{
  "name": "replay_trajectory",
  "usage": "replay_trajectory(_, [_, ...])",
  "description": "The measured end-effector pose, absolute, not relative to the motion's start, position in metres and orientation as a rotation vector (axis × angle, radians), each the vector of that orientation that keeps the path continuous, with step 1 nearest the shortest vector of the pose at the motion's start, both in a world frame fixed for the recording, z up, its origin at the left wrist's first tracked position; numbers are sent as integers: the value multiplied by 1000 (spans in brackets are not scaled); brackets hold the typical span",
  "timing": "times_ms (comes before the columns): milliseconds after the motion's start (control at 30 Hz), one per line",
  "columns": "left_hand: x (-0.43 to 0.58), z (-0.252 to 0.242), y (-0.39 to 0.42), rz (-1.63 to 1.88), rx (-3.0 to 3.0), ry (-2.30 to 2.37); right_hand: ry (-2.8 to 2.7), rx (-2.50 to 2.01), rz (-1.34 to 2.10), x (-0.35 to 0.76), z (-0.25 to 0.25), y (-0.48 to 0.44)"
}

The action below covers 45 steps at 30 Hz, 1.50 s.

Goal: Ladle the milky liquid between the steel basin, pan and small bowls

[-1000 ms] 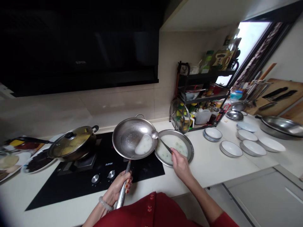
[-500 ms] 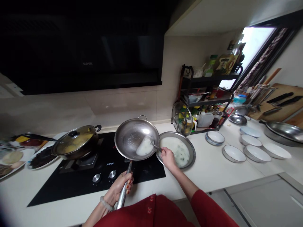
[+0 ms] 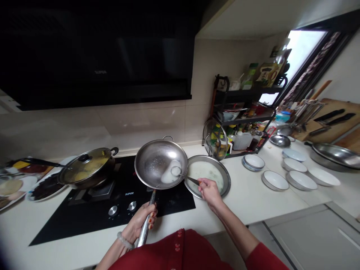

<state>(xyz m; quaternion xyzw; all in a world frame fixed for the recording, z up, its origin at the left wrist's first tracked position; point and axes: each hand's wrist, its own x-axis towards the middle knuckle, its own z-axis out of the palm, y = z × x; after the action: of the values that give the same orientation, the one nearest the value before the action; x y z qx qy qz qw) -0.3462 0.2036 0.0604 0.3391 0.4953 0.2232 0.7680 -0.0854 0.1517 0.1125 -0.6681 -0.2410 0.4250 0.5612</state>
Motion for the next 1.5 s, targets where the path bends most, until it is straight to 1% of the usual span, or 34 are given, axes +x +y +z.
replay_trajectory(333, [-346, 61, 203, 489, 734, 1069, -450, -1546, 968, -56, 133, 111])
replay_trajectory(533, [-345, 65, 202, 492, 725, 1071, -525, -1699, 795, -33, 121, 93])
replay_trajectory(633, [-345, 65, 202, 484, 732, 1079, -809, -1834, 561, -22, 104, 86])
replay_trajectory(733, [-345, 62, 202, 481, 741, 1075, -1131, -1938, 223, -15, 88, 77])
replay_trajectory(900, [-346, 59, 203, 485, 735, 1068, -1505, -1835, -350, -11, 75, 65])
replay_trajectory(967, [-346, 59, 203, 489, 723, 1058, -1589, -1814, -498, -10, 72, 61])
replay_trajectory(1033, [-346, 60, 202, 487, 719, 1061, -1630, -1840, -562, -9, 68, 58])
replay_trajectory(1133, [-346, 60, 202, 479, 729, 1082, -1579, -1858, -482, -10, 63, 60])
replay_trajectory(1333, [-345, 60, 203, 493, 742, 1072, -1105, -1877, 93, -35, 80, 88])
replay_trajectory(1400, [-345, 60, 202, 493, 745, 1072, -1141, -1835, 195, -48, 90, 102])
replay_trajectory(1500, [-344, 62, 202, 490, 739, 1084, -1306, -1831, 238, -65, 95, 125])
